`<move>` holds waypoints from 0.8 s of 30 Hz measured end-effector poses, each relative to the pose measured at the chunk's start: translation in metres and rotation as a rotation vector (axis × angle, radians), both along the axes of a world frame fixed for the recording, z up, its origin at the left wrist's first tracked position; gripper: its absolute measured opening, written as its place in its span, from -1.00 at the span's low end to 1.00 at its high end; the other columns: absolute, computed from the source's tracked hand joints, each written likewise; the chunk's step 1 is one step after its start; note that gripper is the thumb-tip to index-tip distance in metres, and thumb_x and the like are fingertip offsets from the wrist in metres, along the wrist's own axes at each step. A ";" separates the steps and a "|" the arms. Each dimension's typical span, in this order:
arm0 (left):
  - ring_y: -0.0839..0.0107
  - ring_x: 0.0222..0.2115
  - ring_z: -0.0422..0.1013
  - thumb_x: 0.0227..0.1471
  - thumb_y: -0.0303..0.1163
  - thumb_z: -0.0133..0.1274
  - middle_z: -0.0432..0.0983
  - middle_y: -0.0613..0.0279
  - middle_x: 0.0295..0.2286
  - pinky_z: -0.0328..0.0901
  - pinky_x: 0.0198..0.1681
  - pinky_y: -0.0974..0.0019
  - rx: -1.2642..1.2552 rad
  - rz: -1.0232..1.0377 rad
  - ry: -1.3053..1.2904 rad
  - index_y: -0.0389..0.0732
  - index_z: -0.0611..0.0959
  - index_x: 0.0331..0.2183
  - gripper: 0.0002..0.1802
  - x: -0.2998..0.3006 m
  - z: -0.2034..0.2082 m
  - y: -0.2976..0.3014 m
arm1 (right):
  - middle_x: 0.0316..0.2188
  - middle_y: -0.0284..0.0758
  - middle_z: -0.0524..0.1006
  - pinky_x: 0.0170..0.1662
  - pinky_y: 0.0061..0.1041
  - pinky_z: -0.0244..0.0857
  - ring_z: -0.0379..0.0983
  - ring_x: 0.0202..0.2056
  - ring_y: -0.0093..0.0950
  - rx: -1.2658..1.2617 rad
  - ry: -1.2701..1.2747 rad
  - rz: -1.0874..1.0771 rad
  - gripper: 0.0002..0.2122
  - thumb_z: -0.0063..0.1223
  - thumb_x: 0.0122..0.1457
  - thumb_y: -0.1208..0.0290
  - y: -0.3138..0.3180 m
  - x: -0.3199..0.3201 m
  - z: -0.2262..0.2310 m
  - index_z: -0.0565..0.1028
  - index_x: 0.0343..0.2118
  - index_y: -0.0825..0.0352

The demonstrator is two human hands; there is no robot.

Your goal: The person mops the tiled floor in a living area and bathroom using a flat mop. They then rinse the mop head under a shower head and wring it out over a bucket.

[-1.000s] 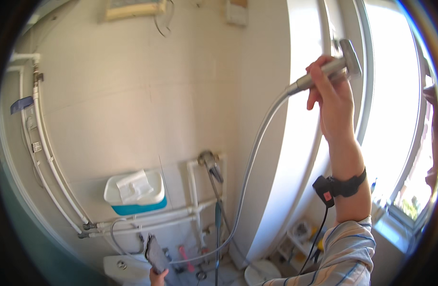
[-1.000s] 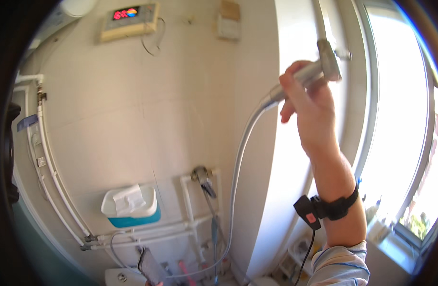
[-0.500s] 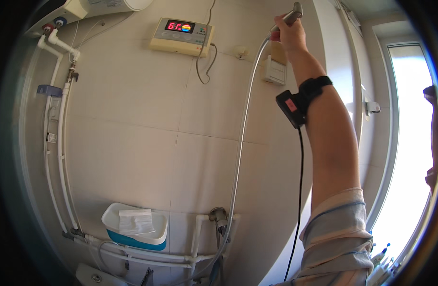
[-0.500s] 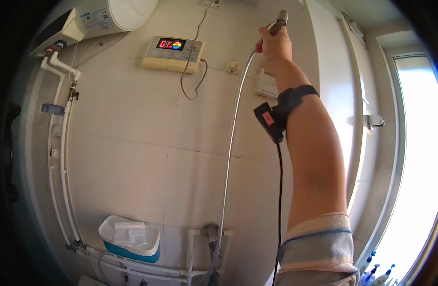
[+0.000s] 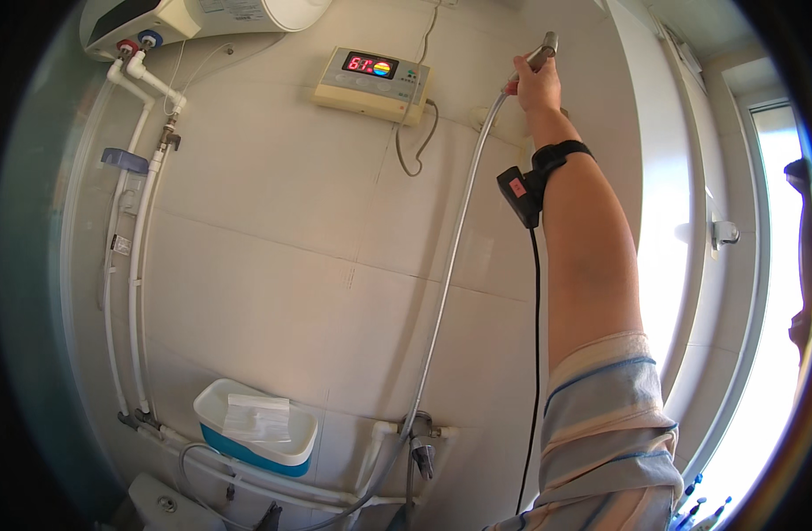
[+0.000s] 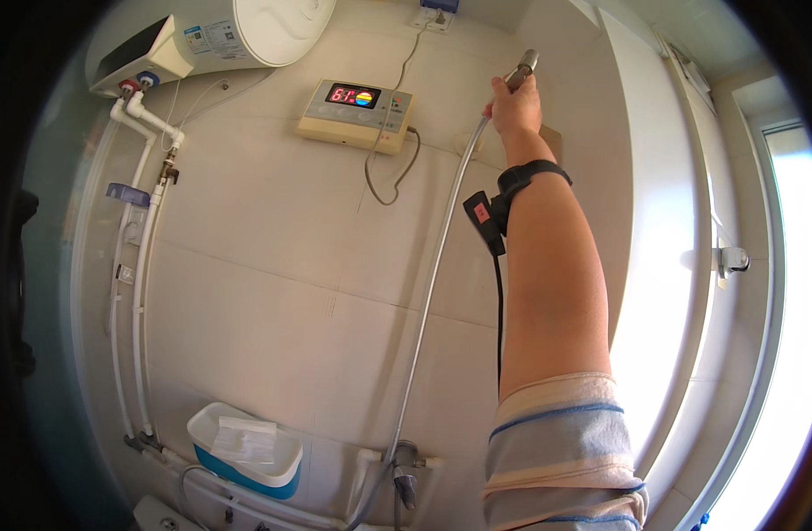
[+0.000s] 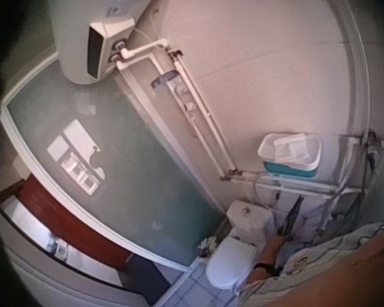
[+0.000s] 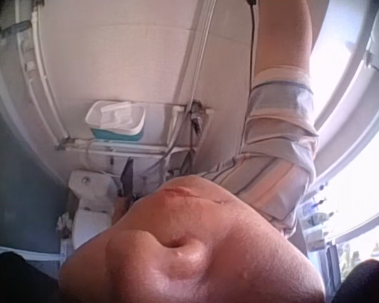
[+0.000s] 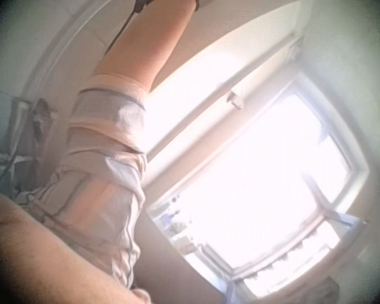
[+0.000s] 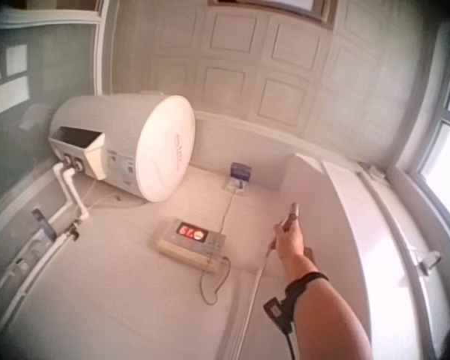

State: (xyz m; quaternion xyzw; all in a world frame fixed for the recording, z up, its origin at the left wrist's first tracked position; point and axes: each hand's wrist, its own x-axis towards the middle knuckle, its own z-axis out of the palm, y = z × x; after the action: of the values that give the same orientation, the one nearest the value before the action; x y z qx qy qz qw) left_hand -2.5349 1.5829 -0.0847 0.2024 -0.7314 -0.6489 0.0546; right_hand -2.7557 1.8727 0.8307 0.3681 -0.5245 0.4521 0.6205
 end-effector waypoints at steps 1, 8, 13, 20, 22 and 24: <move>0.28 -0.15 0.39 -0.17 -0.28 0.25 0.49 0.05 -0.15 0.28 -0.08 0.23 -0.007 0.001 0.001 -0.29 0.47 -0.03 -0.37 0.000 0.001 0.000 | -0.53 -0.35 0.48 -0.38 -0.45 0.37 0.49 -0.61 -0.49 0.000 -0.013 -0.059 -0.77 0.02 0.13 0.25 -0.001 0.000 0.002 0.34 -0.31 0.29; 0.27 -0.11 0.37 -0.19 -0.33 0.25 0.47 0.08 -0.13 0.25 -0.02 0.24 0.029 -0.012 0.028 -0.32 0.46 0.00 -0.33 0.005 0.011 0.002 | -0.51 -0.33 0.51 -0.36 -0.44 0.36 0.51 -0.58 -0.47 0.056 -0.078 -0.215 -0.72 0.03 0.11 0.19 0.002 -0.009 0.012 0.32 -0.27 0.29; 0.28 -0.11 0.36 -0.14 -0.26 0.23 0.48 0.07 -0.14 0.24 -0.02 0.25 -0.019 0.027 -0.041 -0.31 0.47 -0.01 -0.36 -0.003 -0.006 -0.001 | -0.53 -0.32 0.49 -0.39 -0.46 0.35 0.51 -0.59 -0.46 0.049 -0.100 -0.121 -0.72 0.04 0.12 0.23 0.003 -0.035 0.014 0.31 -0.25 0.30; 0.16 0.00 0.30 -0.14 -0.10 0.23 0.36 -0.01 -0.01 0.19 0.04 0.15 0.001 -0.004 -0.028 -0.17 0.31 0.11 -0.19 -0.005 -0.029 -0.007 | -0.58 -0.29 0.43 -0.54 -0.47 0.36 0.48 -0.63 -0.43 0.099 -0.259 0.034 -0.71 0.06 0.12 0.27 0.005 -0.068 0.023 0.34 -0.32 0.42; 0.19 -0.04 0.32 -0.18 -0.16 0.25 0.39 0.01 -0.05 0.21 0.01 0.16 -0.008 0.027 -0.026 -0.19 0.34 0.07 -0.22 -0.005 -0.030 -0.006 | -0.58 -0.28 0.44 -0.56 -0.46 0.37 0.47 -0.63 -0.42 0.119 -0.312 0.005 -0.72 0.07 0.11 0.27 0.005 -0.075 0.030 0.35 -0.34 0.43; 0.21 -0.08 0.35 -0.21 -0.22 0.27 0.41 0.04 -0.09 0.23 -0.02 0.18 0.002 0.045 -0.020 -0.22 0.37 0.03 -0.25 -0.007 -0.033 -0.006 | -0.57 -0.27 0.45 -0.59 -0.45 0.37 0.46 -0.64 -0.42 0.152 -0.321 -0.027 -0.72 0.08 0.11 0.27 0.004 -0.083 0.037 0.37 -0.36 0.43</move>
State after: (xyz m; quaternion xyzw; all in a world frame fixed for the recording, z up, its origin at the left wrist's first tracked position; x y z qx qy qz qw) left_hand -2.5414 1.5771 -0.1180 0.2253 -0.7265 -0.6462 0.0617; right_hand -2.8383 1.8767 0.8681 0.3300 -0.6543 0.4559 0.5051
